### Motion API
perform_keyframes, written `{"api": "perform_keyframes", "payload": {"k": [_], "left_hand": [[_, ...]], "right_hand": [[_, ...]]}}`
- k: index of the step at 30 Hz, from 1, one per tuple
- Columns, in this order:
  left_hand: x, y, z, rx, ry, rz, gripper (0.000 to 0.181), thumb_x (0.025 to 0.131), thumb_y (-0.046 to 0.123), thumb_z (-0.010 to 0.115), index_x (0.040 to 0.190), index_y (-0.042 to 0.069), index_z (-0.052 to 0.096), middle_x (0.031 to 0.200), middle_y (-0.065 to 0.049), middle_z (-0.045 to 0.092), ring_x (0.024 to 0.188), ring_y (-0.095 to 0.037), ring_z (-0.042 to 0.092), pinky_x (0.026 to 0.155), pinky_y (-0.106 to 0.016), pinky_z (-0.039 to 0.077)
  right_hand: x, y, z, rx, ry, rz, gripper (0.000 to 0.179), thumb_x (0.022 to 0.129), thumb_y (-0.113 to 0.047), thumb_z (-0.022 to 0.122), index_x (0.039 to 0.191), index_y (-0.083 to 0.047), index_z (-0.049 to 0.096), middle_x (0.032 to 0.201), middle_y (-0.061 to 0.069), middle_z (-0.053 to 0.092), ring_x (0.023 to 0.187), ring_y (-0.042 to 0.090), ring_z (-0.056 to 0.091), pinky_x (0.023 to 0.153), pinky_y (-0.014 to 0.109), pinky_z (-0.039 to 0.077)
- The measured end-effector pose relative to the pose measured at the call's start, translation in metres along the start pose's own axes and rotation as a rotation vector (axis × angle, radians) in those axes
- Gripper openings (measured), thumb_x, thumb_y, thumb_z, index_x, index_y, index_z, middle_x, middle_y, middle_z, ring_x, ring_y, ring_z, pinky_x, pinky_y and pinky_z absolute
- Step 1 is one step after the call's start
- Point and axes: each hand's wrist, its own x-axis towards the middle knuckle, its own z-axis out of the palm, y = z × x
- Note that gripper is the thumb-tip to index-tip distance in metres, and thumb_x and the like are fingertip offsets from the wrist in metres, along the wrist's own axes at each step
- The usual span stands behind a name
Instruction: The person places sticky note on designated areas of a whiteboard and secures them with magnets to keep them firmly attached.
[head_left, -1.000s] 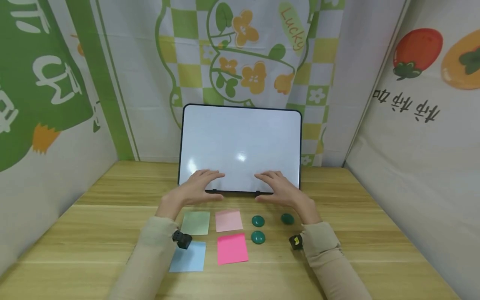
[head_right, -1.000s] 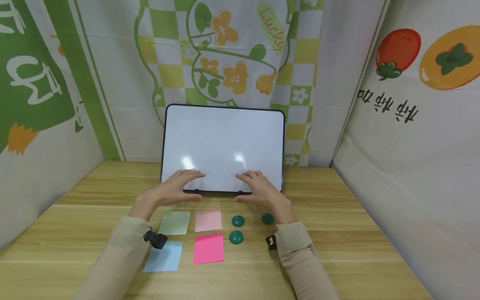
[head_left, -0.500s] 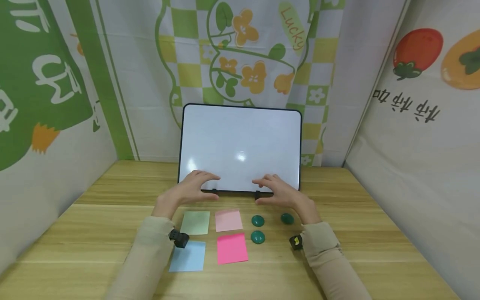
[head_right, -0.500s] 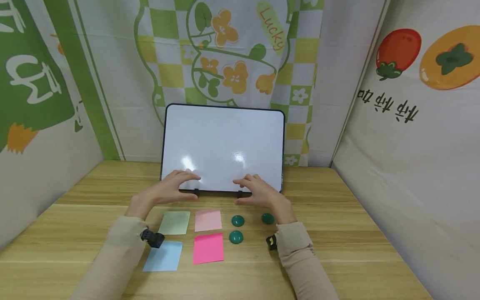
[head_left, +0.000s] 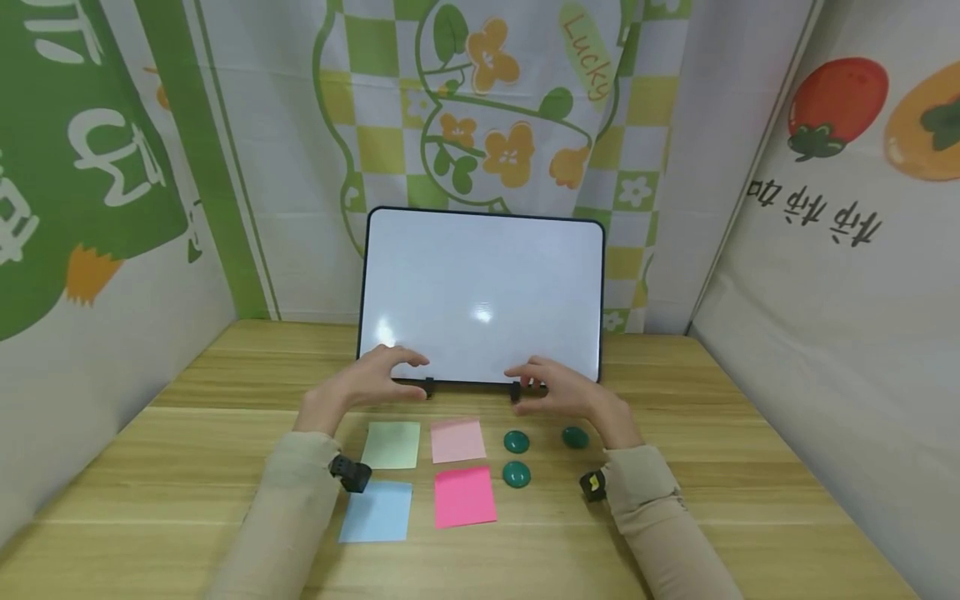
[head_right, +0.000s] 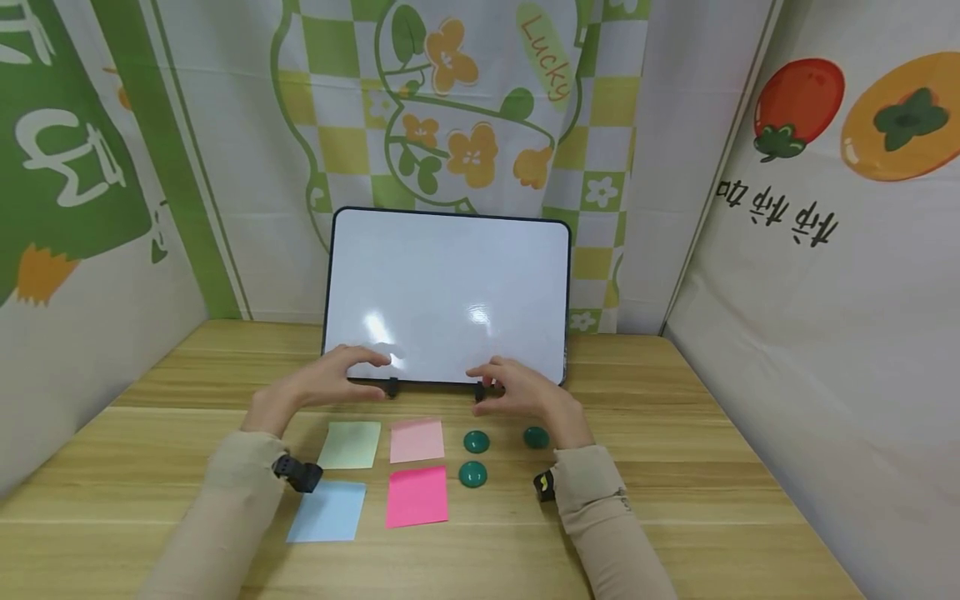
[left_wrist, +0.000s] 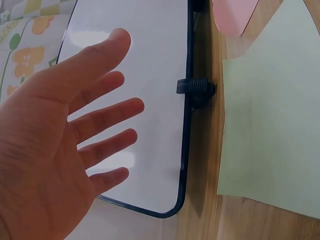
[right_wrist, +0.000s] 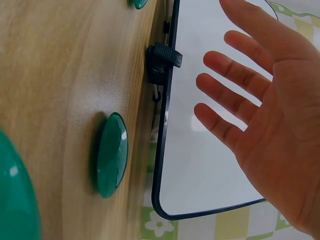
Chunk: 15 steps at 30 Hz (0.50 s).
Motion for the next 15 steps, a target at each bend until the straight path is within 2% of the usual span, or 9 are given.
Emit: {"api": "perform_keyframes", "payload": {"k": [10, 15], "left_hand": [[-0.008, -0.008, -0.007, -0.114, -0.029, -0.089, 0.061, 0.087, 0.043, 0.074, 0.136, 0.01, 0.058, 0.136, -0.013, 0.06, 0.132, -0.036, 0.05, 0.107, -0.058, 0.041], [-0.011, -0.012, -0.007, -0.126, -0.046, -0.093, 0.056, 0.089, 0.039, 0.073, 0.134, 0.008, 0.06, 0.135, -0.013, 0.062, 0.13, -0.036, 0.052, 0.108, -0.057, 0.042]], "right_hand": [[0.0, 0.001, 0.002, 0.027, -0.01, -0.003, 0.06, 0.089, -0.031, 0.075, 0.142, -0.012, 0.054, 0.113, 0.006, 0.062, 0.107, 0.022, 0.057, 0.095, 0.042, 0.051], [0.001, 0.003, 0.004, 0.048, -0.024, 0.007, 0.059, 0.088, -0.032, 0.075, 0.141, -0.012, 0.056, 0.11, 0.006, 0.062, 0.105, 0.02, 0.058, 0.092, 0.039, 0.051]]}}
